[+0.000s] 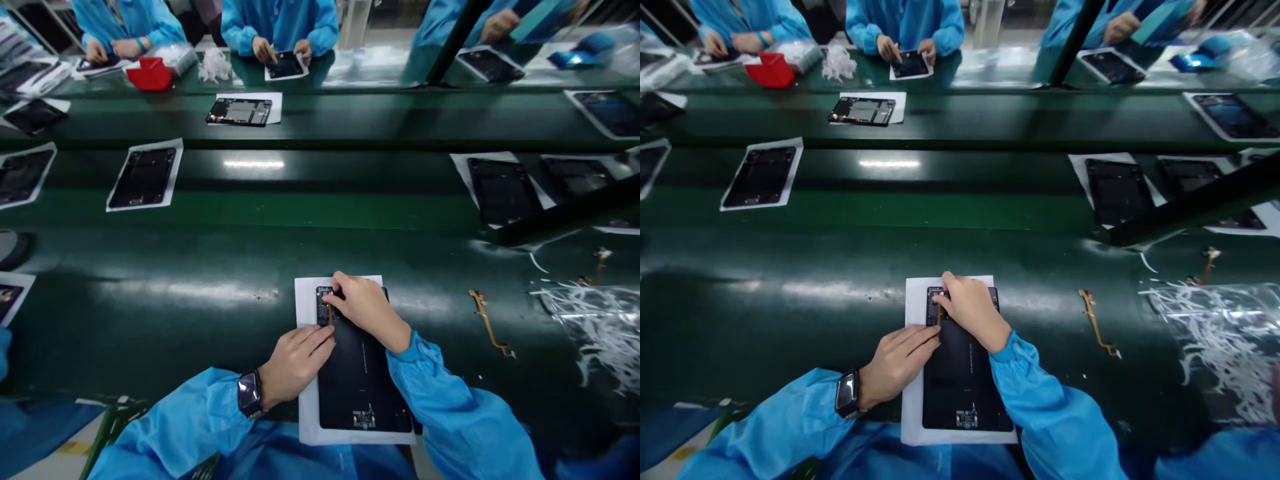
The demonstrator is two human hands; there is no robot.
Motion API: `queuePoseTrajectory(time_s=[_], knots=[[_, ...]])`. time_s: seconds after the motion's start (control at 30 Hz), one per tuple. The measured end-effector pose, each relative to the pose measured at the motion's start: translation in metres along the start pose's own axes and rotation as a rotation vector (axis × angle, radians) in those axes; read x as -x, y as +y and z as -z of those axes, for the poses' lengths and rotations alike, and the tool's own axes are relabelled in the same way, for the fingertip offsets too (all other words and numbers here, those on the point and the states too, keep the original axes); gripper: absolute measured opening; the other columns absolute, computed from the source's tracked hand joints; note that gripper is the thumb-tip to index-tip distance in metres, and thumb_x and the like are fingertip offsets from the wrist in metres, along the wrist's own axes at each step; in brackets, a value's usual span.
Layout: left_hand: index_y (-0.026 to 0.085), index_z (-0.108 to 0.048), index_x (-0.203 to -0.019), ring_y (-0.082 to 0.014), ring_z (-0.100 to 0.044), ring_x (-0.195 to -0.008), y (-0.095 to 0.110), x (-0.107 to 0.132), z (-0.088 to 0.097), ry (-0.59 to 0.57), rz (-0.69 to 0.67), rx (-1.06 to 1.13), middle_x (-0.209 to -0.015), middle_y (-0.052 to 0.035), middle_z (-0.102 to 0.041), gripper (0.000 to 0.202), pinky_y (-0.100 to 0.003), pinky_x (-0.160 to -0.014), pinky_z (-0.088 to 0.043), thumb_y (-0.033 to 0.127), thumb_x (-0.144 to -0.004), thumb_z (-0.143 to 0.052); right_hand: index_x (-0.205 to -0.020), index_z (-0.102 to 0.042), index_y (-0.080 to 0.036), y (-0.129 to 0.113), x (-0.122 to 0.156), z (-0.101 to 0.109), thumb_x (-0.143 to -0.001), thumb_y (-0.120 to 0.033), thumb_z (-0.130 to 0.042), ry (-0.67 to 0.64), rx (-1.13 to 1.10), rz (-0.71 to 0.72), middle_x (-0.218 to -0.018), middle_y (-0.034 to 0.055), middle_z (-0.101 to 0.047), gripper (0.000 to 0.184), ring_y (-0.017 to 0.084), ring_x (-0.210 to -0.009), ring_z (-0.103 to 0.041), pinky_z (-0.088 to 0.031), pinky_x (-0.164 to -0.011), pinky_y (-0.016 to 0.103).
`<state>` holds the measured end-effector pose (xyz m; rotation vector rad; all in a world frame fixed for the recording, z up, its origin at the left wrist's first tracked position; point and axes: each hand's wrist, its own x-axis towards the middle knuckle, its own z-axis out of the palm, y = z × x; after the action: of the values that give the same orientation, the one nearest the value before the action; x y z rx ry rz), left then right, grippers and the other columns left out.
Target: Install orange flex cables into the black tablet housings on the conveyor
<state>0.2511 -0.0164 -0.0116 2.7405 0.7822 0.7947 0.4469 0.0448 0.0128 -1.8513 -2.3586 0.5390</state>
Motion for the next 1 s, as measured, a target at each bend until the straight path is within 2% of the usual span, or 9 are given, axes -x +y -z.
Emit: queuePoseTrajectory(time_s=[0.3, 0.63, 1.0], knots=[[0.009, -0.066, -0.103, -0.0213, -0.066, -0.098, 0.0036, -0.0032, 0.0038, -0.042, -0.035, -0.032, -0.113, -0.0118, -0.070, 0.021, -0.033, -0.078, -0.058, 0.011, -0.097, -0.046, -0.088, -0.050, -0.023, 0.0062, 0.0010, 0.0016, -0.088, -0.036, -0.069, -0.067, -0.007, -0.018, -0.078, -0.0014, -0.068, 0.023, 0.019, -0.068, -0.063, -0.022, -0.055, 0.029], [0.008, -0.067, -0.099, -0.0222, -0.065, -0.094, 0.0086, -0.0064, 0.0016, -0.093, -0.082, -0.133, -0.110, -0.0134, -0.070, 0.021, -0.033, -0.075, -0.056, 0.009, -0.096, -0.046, -0.087, -0.052, -0.023, 0.0066, 0.0004, 0.0028, -0.087, -0.038, -0.069, -0.071, 0.000, -0.036, -0.076, -0.0009, -0.067, 0.023, 0.020, -0.067, -0.062, -0.020, -0.054, 0.030], [0.008, -0.066, -0.099, -0.0216, -0.065, -0.095, 0.0086, -0.0067, 0.0009, -0.131, -0.078, -0.144, -0.111, -0.0138, -0.070, 0.018, -0.033, -0.077, -0.055, 0.010, -0.096, -0.048, -0.086, -0.052, -0.022, 0.0077, 0.0007, 0.0008, -0.088, -0.038, -0.068, -0.044, 0.000, -0.032, -0.075, -0.0023, -0.067, 0.023, 0.019, -0.066, -0.062, -0.020, -0.052, 0.030]])
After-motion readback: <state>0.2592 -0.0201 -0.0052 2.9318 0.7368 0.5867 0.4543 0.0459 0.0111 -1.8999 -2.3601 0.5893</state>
